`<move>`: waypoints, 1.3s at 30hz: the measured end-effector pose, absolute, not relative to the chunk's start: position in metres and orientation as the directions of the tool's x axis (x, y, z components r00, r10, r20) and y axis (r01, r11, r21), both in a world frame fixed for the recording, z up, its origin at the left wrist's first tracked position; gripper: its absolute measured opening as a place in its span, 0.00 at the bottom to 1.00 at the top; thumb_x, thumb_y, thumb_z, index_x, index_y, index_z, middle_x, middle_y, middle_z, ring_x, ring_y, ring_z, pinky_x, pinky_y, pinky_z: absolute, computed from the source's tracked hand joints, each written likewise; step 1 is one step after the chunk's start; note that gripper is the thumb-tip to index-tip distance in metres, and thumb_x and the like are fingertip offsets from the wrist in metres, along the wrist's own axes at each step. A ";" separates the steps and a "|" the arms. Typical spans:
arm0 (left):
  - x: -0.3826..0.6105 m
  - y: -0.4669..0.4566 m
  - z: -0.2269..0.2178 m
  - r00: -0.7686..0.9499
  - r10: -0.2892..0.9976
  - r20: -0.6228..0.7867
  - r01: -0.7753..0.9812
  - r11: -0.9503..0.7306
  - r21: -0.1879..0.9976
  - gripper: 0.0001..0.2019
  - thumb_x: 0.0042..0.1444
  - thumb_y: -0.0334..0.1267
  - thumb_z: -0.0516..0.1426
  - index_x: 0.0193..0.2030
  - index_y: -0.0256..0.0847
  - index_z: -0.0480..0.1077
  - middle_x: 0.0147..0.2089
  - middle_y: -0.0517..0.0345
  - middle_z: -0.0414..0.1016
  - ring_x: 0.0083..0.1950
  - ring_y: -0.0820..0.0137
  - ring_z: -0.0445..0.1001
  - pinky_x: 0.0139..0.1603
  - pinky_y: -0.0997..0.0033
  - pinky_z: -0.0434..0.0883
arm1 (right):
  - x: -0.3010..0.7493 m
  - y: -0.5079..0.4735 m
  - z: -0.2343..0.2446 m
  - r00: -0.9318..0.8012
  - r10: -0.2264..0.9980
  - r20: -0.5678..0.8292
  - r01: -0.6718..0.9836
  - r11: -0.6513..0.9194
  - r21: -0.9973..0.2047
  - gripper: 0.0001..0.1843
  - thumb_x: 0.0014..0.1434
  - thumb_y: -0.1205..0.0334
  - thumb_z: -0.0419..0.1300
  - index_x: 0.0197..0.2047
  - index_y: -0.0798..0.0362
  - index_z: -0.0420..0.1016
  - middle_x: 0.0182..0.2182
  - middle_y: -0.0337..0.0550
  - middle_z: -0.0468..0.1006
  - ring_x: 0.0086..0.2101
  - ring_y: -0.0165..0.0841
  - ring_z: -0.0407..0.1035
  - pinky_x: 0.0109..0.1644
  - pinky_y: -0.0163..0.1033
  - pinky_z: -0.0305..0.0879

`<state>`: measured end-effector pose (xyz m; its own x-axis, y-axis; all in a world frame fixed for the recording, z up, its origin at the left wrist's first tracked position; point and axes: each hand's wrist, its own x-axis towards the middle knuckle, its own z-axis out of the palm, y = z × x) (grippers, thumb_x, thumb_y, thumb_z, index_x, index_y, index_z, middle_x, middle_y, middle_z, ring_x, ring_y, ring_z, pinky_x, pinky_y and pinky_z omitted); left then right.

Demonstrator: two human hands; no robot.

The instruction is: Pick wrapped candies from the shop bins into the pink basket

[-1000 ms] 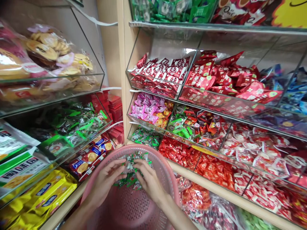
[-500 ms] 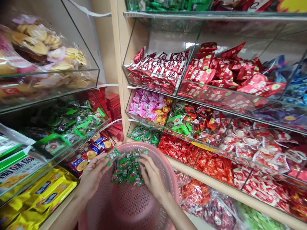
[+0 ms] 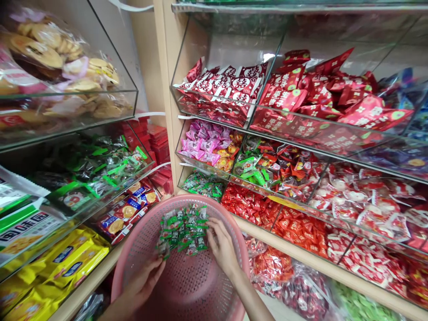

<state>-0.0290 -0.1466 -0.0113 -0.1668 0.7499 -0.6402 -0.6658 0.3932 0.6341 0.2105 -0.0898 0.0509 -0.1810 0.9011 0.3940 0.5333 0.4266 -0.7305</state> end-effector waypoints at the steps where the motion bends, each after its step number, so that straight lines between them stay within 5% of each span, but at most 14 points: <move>1: -0.028 -0.151 -0.020 -0.166 0.743 -0.648 -0.650 0.412 0.638 0.08 0.43 0.24 0.60 0.26 0.43 0.70 0.34 0.60 0.78 0.43 0.66 0.77 0.53 0.62 0.72 | 0.212 -0.090 0.049 -0.181 0.905 0.386 0.531 0.420 -0.736 0.12 0.63 0.61 0.49 0.48 0.49 0.69 0.50 0.48 0.71 0.51 0.36 0.65 0.56 0.44 0.62; 9: -0.024 -0.145 -0.035 -0.270 0.835 -0.478 -0.418 0.346 0.840 0.06 0.45 0.28 0.57 0.27 0.45 0.68 0.36 0.58 0.78 0.48 0.63 0.75 0.54 0.58 0.71 | 0.225 -0.094 0.044 -0.151 0.915 0.373 0.547 0.392 -0.740 0.12 0.62 0.61 0.51 0.47 0.50 0.70 0.49 0.49 0.72 0.51 0.37 0.66 0.55 0.47 0.62; 23: 0.022 -0.053 0.041 -0.312 0.780 -0.542 -0.715 0.182 0.675 0.11 0.44 0.19 0.57 0.28 0.38 0.66 0.30 0.59 0.75 0.38 0.72 0.76 0.51 0.67 0.72 | 0.228 -0.096 0.035 -0.120 0.932 0.341 0.538 0.350 -0.767 0.12 0.62 0.60 0.50 0.45 0.50 0.71 0.48 0.49 0.72 0.50 0.37 0.66 0.54 0.44 0.63; 39: 0.039 -0.019 0.030 -0.370 0.714 -0.594 -0.681 0.227 0.696 0.12 0.46 0.17 0.56 0.26 0.39 0.63 0.25 0.62 0.72 0.32 0.73 0.77 0.47 0.68 0.73 | 0.229 -0.096 0.034 -0.112 0.932 0.345 0.512 0.352 -0.784 0.11 0.62 0.61 0.50 0.45 0.50 0.71 0.47 0.47 0.72 0.49 0.36 0.67 0.54 0.42 0.63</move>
